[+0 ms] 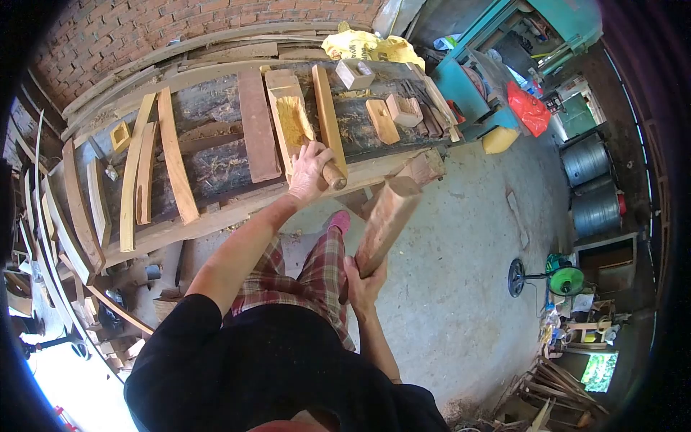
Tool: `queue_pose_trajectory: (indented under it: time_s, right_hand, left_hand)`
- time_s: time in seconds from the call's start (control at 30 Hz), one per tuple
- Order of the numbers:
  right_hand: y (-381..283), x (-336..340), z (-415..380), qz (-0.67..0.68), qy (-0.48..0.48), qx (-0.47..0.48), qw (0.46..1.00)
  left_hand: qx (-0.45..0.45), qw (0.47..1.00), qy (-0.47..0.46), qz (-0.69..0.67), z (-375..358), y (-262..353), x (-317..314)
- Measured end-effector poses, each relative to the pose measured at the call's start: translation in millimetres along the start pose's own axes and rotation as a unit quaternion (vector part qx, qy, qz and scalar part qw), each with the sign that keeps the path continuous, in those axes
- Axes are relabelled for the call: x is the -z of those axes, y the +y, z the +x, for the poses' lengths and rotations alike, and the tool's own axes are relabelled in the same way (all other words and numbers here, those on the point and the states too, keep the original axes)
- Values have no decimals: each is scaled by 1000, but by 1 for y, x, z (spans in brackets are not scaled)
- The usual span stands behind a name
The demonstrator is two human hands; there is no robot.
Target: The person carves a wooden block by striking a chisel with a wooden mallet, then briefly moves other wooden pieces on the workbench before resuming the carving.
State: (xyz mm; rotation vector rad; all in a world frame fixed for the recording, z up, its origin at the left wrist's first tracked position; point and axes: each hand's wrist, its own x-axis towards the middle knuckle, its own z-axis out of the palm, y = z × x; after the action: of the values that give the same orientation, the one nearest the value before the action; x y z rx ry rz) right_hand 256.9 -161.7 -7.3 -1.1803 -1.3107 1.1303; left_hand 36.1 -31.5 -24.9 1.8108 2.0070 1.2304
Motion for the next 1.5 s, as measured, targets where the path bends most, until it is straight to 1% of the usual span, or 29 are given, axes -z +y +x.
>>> queue_pose_trajectory:
  time_s: [0.03,0.07,0.13,0.17,0.2,0.23,0.27,0.3,0.33,0.4,0.47,0.53,0.6,0.63,0.77,0.83,0.87,0.93,0.97,1.0,1.07,1.1,1.13,1.2,1.23,1.37,1.43,1.47,1.5]
  right_hand:
    - [3,2,-1,-15,13,44,999]
    - [8,2,-1,-16,12,43,999]
    - [25,0,1,-27,21,198,980]
    - [36,-5,9,-27,22,199,979]
    - [46,-13,23,-158,9,245,956]
    - [48,-20,30,-287,-3,286,914]
    - [48,-22,29,-288,-1,287,914]
    - [40,-28,27,-199,-13,115,973]
    - [36,-33,30,-101,-29,-58,993]
    - [50,-30,23,-72,6,-28,997]
    - [66,-27,21,-41,49,167,984]
    - [74,-30,26,-61,50,189,979]
    - [70,-34,38,-226,-37,35,973]
    - [65,-34,37,-222,-21,88,971]
    - [58,-29,21,-177,33,145,973]
    - [74,-27,24,-218,52,279,934]
    - [81,-28,30,-219,52,280,933]
    - [81,-37,42,-224,-1,88,971]
    - [77,-32,41,-228,-8,64,972]
    - [66,-34,40,-227,-11,66,972]
    - [54,-35,27,-189,59,154,968]
    - [64,-38,30,-142,97,257,951]
    - [74,-38,33,-144,97,258,950]
    - [80,-42,39,-235,55,140,960]
    - [74,-39,44,-219,-14,59,974]
    - [49,-34,28,-204,9,76,976]
    - [68,-35,28,-158,105,289,939]
    - [73,-34,33,-159,105,290,938]
    - [73,-36,40,-197,41,182,963]
  left_hand:
    - [-6,1000,9,6,1,-5,-5]
    - [-12,1000,17,11,2,-8,-10]
    - [-13,998,51,-15,6,-12,-23]
    - [-16,995,85,-43,8,-13,-29]
    - [-18,995,85,-44,10,-9,-30]
    - [-9,989,126,-76,12,-5,-32]
    - [1,980,165,-106,13,-2,-34]
    - [-17,981,157,-109,11,-3,-36]
    - [-17,981,162,-106,13,-5,-36]
    - [-7,985,154,-73,6,-9,-38]
    - [-8,986,155,-64,5,-11,-41]
    - [-25,981,183,-60,6,-12,-45]
    - [-35,980,191,-53,6,-18,-51]
    - [-29,984,171,-50,5,-22,-51]
    - [-17,986,152,-61,4,-16,-43]
    - [-21,985,161,-62,5,-15,-42]
    - [-27,983,168,-71,5,-15,-42]
    - [-34,981,173,-79,2,-17,-44]
    - [-35,982,173,-68,4,-19,-45]
    - [-32,983,173,-57,6,-21,-46]
    - [-29,983,173,-59,2,-19,-43]
    - [-32,981,180,-61,5,-17,-41]
    - [-32,981,181,-63,5,-17,-43]
    - [-28,981,181,-61,5,-17,-43]
    - [-29,981,181,-61,4,-17,-43]
    - [-35,980,182,-74,3,-16,-41]
    - [-33,980,181,-71,6,-16,-41]
    - [-22,982,172,-74,6,-17,-41]
    - [-13,983,164,-78,5,-17,-43]
